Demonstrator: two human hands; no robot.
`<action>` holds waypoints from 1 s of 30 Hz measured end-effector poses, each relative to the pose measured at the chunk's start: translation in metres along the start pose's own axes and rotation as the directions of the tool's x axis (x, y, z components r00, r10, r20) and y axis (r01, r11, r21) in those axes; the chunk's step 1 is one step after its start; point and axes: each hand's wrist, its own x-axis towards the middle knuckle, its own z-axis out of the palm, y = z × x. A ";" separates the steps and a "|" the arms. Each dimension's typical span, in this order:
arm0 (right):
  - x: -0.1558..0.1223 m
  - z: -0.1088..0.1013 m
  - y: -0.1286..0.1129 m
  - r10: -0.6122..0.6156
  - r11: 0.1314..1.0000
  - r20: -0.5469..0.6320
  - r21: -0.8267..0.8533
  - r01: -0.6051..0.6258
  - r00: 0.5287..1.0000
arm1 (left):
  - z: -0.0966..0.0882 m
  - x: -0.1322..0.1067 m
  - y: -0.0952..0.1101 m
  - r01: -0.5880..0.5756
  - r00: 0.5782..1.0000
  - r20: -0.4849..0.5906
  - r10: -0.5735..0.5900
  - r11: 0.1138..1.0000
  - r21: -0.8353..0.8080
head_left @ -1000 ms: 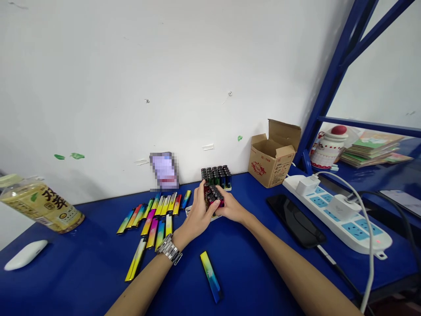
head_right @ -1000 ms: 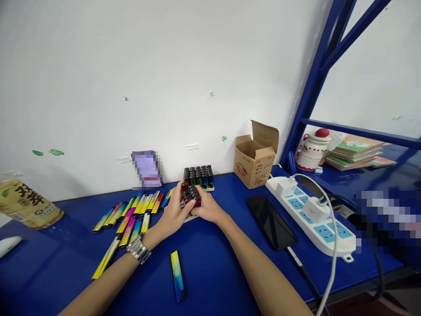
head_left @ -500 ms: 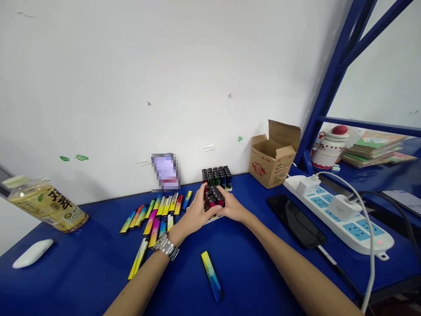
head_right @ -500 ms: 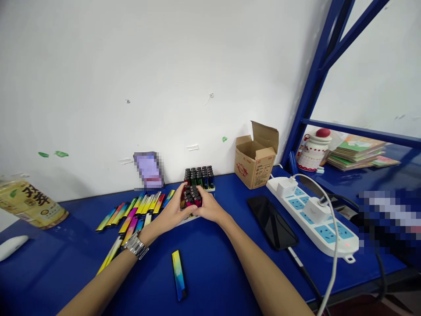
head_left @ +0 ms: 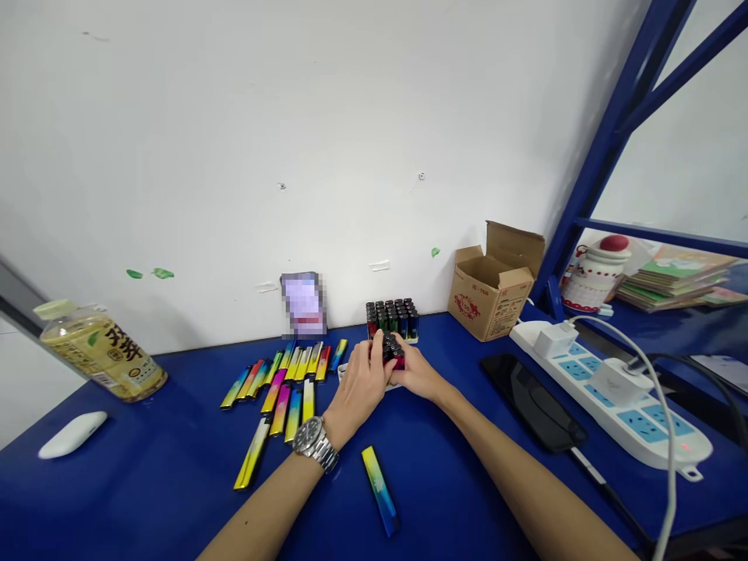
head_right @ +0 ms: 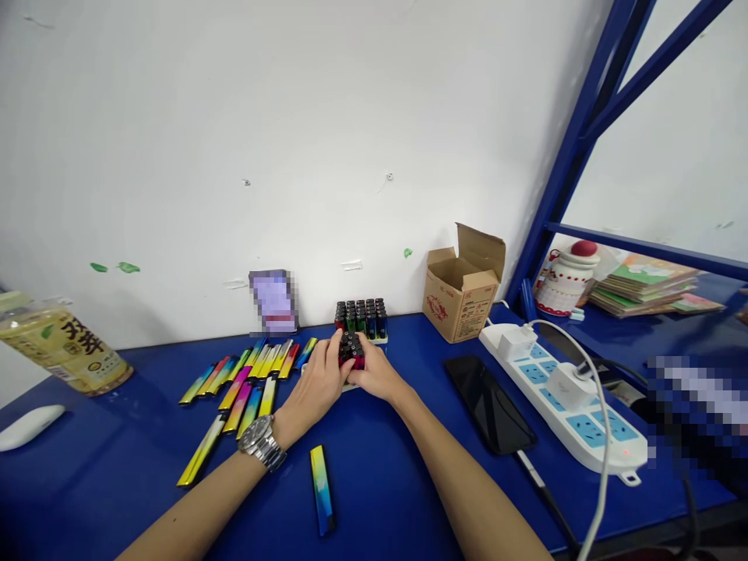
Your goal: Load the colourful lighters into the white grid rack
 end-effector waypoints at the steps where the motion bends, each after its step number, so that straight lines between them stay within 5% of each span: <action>1: 0.000 0.000 0.001 -0.008 1.000 -0.004 0.005 0.008 1.000 | 0.002 0.000 0.001 -0.024 1.000 -0.019 0.025 0.998 0.054; 8: 0.000 0.001 0.000 0.015 0.999 0.000 0.043 -0.015 1.000 | -0.003 0.003 0.004 -0.093 0.989 -0.100 0.107 0.986 0.141; 13: 0.000 0.000 -0.002 0.041 0.998 0.001 0.052 -0.041 0.999 | -0.006 0.003 0.005 -0.048 0.994 -0.103 0.038 0.994 -0.095; 16: 0.000 0.000 -0.002 0.039 0.999 -0.001 0.028 -0.039 0.999 | -0.010 0.011 0.004 0.110 0.963 -0.190 -0.189 0.925 -0.365; 19: 0.000 0.001 -0.003 0.045 0.999 0.005 0.027 -0.045 0.999 | -0.018 0.027 0.001 0.302 0.807 -0.212 -0.551 0.694 -0.653; 22: 0.000 0.001 -0.003 0.060 0.997 0.006 0.037 -0.060 0.998 | -0.031 0.043 -0.006 0.382 0.647 0.066 -0.759 0.248 -0.890; 25: 0.000 0.001 -0.002 0.080 0.996 0.000 0.033 -0.080 0.997 | -0.042 0.048 -0.012 0.564 0.530 0.445 -0.722 -0.093 -0.821; 27: 0.000 0.001 0.000 0.086 0.996 -0.004 0.025 -0.086 0.996 | -0.046 0.045 -0.013 0.644 0.510 0.547 -0.664 -0.126 -0.754; 30: 0.001 0.000 0.001 0.082 0.996 -0.007 0.028 -0.082 0.997 | -0.047 0.038 -0.013 0.697 0.590 0.554 -0.587 0.025 -0.717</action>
